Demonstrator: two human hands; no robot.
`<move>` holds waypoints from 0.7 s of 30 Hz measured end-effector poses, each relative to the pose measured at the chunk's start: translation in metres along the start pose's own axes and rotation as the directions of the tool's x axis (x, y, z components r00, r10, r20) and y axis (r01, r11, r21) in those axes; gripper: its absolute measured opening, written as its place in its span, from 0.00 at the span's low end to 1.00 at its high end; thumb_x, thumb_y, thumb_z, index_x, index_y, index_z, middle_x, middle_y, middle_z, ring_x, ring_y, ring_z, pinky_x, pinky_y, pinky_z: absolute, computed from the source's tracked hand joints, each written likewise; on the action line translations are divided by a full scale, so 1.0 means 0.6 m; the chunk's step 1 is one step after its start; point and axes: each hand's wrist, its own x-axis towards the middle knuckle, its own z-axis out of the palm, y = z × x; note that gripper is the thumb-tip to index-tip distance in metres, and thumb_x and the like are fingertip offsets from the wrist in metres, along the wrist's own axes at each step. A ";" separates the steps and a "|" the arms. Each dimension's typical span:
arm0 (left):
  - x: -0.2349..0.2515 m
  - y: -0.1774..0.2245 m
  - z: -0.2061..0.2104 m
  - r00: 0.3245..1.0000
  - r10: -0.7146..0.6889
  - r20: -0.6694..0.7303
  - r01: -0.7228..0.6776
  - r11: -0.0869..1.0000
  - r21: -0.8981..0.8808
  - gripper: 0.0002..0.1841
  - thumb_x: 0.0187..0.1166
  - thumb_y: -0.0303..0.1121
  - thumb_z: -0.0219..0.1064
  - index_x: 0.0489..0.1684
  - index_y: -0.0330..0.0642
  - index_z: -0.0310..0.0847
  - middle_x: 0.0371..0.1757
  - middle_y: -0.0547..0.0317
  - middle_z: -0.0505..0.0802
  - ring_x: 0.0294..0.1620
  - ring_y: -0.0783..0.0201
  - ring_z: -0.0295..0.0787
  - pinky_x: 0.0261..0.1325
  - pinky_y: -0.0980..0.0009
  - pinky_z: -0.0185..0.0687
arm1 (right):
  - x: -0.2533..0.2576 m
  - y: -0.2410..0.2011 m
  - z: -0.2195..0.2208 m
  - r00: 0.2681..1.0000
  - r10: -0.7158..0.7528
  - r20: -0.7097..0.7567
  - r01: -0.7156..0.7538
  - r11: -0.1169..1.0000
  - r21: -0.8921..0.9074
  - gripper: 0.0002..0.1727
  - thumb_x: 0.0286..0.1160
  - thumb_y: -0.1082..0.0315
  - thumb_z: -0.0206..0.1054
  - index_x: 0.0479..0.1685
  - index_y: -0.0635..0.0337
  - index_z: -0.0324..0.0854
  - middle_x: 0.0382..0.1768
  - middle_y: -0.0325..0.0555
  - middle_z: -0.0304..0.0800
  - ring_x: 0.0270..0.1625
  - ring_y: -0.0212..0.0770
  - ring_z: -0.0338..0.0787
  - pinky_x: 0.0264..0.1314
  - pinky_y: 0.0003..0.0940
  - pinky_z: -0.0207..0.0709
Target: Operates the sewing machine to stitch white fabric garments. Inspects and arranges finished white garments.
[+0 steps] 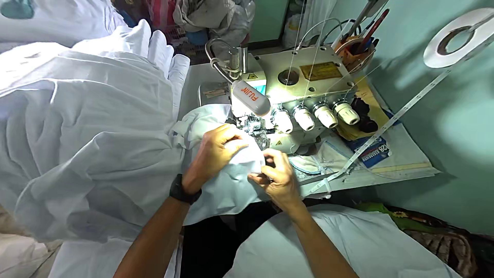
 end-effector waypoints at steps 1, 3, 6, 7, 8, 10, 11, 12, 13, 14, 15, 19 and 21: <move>0.000 -0.005 -0.004 0.999 -0.030 0.034 0.031 0.999 -0.030 0.03 0.73 0.24 0.71 0.30 0.35 0.87 0.37 0.58 0.90 0.42 0.76 0.86 0.50 0.83 0.80 | -0.007 0.006 0.003 0.999 -0.032 0.040 0.031 0.999 0.027 0.19 0.69 0.58 0.75 0.17 0.62 0.86 0.38 0.58 0.92 0.44 0.49 0.90 0.48 0.37 0.83; -0.005 -0.010 -0.012 0.993 -0.067 0.095 0.073 0.995 -0.060 0.05 0.75 0.26 0.70 0.30 0.36 0.89 0.38 0.61 0.91 0.43 0.78 0.86 0.50 0.84 0.80 | -0.026 -0.002 -0.001 0.988 -0.084 0.131 0.052 0.972 0.228 0.21 0.74 0.61 0.72 0.16 0.64 0.80 0.22 0.50 0.84 0.32 0.38 0.86 0.40 0.25 0.80; -0.019 -0.004 -0.016 0.988 -0.090 0.128 0.099 0.993 -0.071 0.05 0.73 0.26 0.72 0.28 0.39 0.92 0.37 0.65 0.91 0.43 0.80 0.85 0.49 0.86 0.79 | -0.059 -0.033 -0.011 0.976 -0.038 0.215 -0.072 0.873 0.481 0.15 0.73 0.70 0.72 0.19 0.70 0.80 0.21 0.49 0.83 0.29 0.26 0.83 0.36 0.14 0.76; -0.021 -0.001 -0.015 0.987 -0.095 0.126 0.104 0.992 -0.068 0.04 0.71 0.26 0.73 0.28 0.39 0.93 0.36 0.65 0.90 0.42 0.80 0.85 0.48 0.86 0.78 | -0.069 -0.036 -0.011 0.974 -0.024 0.225 -0.092 0.868 0.489 0.15 0.73 0.71 0.72 0.19 0.71 0.79 0.21 0.50 0.83 0.29 0.26 0.82 0.35 0.13 0.75; -0.021 0.001 -0.014 0.987 -0.102 0.123 0.110 0.992 -0.055 0.03 0.70 0.26 0.74 0.28 0.40 0.93 0.35 0.65 0.90 0.42 0.80 0.85 0.47 0.86 0.78 | -0.077 -0.036 -0.009 0.973 -0.016 0.230 -0.099 0.872 0.480 0.16 0.73 0.71 0.72 0.19 0.71 0.79 0.21 0.50 0.82 0.28 0.27 0.82 0.35 0.13 0.75; -0.019 0.006 -0.012 0.985 -0.124 0.122 0.127 0.992 -0.011 0.03 0.70 0.27 0.75 0.29 0.42 0.94 0.34 0.66 0.90 0.40 0.80 0.84 0.45 0.85 0.77 | -0.090 -0.034 -0.007 0.973 0.004 0.232 -0.113 0.882 0.457 0.17 0.73 0.70 0.72 0.18 0.71 0.79 0.21 0.50 0.82 0.28 0.26 0.81 0.34 0.13 0.74; -0.017 0.007 -0.012 0.983 -0.136 0.126 0.135 0.991 0.011 0.03 0.70 0.28 0.76 0.29 0.43 0.94 0.33 0.67 0.90 0.39 0.80 0.84 0.45 0.85 0.77 | -0.095 -0.034 -0.006 0.973 0.014 0.230 -0.119 0.885 0.450 0.17 0.74 0.70 0.72 0.18 0.71 0.78 0.21 0.49 0.81 0.27 0.26 0.80 0.33 0.12 0.73; -0.016 0.008 -0.012 0.980 -0.146 0.132 0.143 0.989 0.031 0.03 0.70 0.29 0.76 0.29 0.44 0.95 0.33 0.68 0.89 0.39 0.80 0.84 0.44 0.85 0.76 | -0.098 -0.033 -0.006 0.974 0.019 0.224 -0.120 0.888 0.445 0.17 0.73 0.70 0.72 0.18 0.71 0.78 0.21 0.49 0.81 0.28 0.26 0.81 0.34 0.12 0.73; -0.015 0.009 -0.012 0.978 -0.155 0.138 0.151 0.988 0.045 0.03 0.70 0.30 0.76 0.29 0.44 0.95 0.32 0.69 0.89 0.38 0.80 0.83 0.43 0.85 0.76 | -0.102 -0.033 -0.006 0.975 0.023 0.220 -0.120 0.890 0.439 0.16 0.73 0.70 0.72 0.19 0.71 0.79 0.22 0.50 0.82 0.28 0.26 0.82 0.35 0.12 0.75; -0.013 0.010 -0.011 0.975 -0.172 0.141 0.165 0.985 0.055 0.03 0.70 0.30 0.76 0.29 0.45 0.95 0.32 0.69 0.89 0.36 0.81 0.83 0.41 0.85 0.76 | -0.106 -0.033 -0.007 0.975 0.025 0.219 -0.119 0.895 0.430 0.16 0.73 0.69 0.72 0.19 0.71 0.79 0.22 0.50 0.82 0.29 0.27 0.82 0.36 0.12 0.76; -0.012 0.012 -0.010 0.971 -0.195 0.136 0.188 0.980 0.063 0.02 0.69 0.30 0.77 0.29 0.45 0.95 0.31 0.69 0.89 0.35 0.81 0.82 0.39 0.85 0.75 | -0.111 -0.034 -0.008 0.976 0.020 0.218 -0.111 0.903 0.415 0.17 0.74 0.69 0.72 0.20 0.71 0.79 0.23 0.50 0.83 0.30 0.27 0.83 0.37 0.12 0.76; -0.012 0.023 -0.001 0.951 -0.307 0.030 0.306 0.951 0.040 0.08 0.61 0.27 0.82 0.27 0.43 0.85 0.30 0.66 0.85 0.24 0.80 0.73 0.27 0.84 0.66 | -0.135 -0.036 -0.012 0.978 -0.033 0.207 -0.039 0.941 0.336 0.17 0.80 0.66 0.68 0.22 0.67 0.79 0.28 0.50 0.85 0.35 0.31 0.86 0.44 0.15 0.80; -0.022 0.026 0.010 0.960 -0.275 -0.051 0.278 0.958 0.072 0.06 0.62 0.28 0.82 0.27 0.42 0.88 0.34 0.64 0.87 0.29 0.78 0.78 0.31 0.83 0.72 | -0.145 -0.040 -0.015 0.982 -0.020 0.186 -0.046 0.938 0.344 0.16 0.79 0.65 0.69 0.23 0.67 0.82 0.31 0.49 0.89 0.40 0.31 0.89 0.49 0.15 0.81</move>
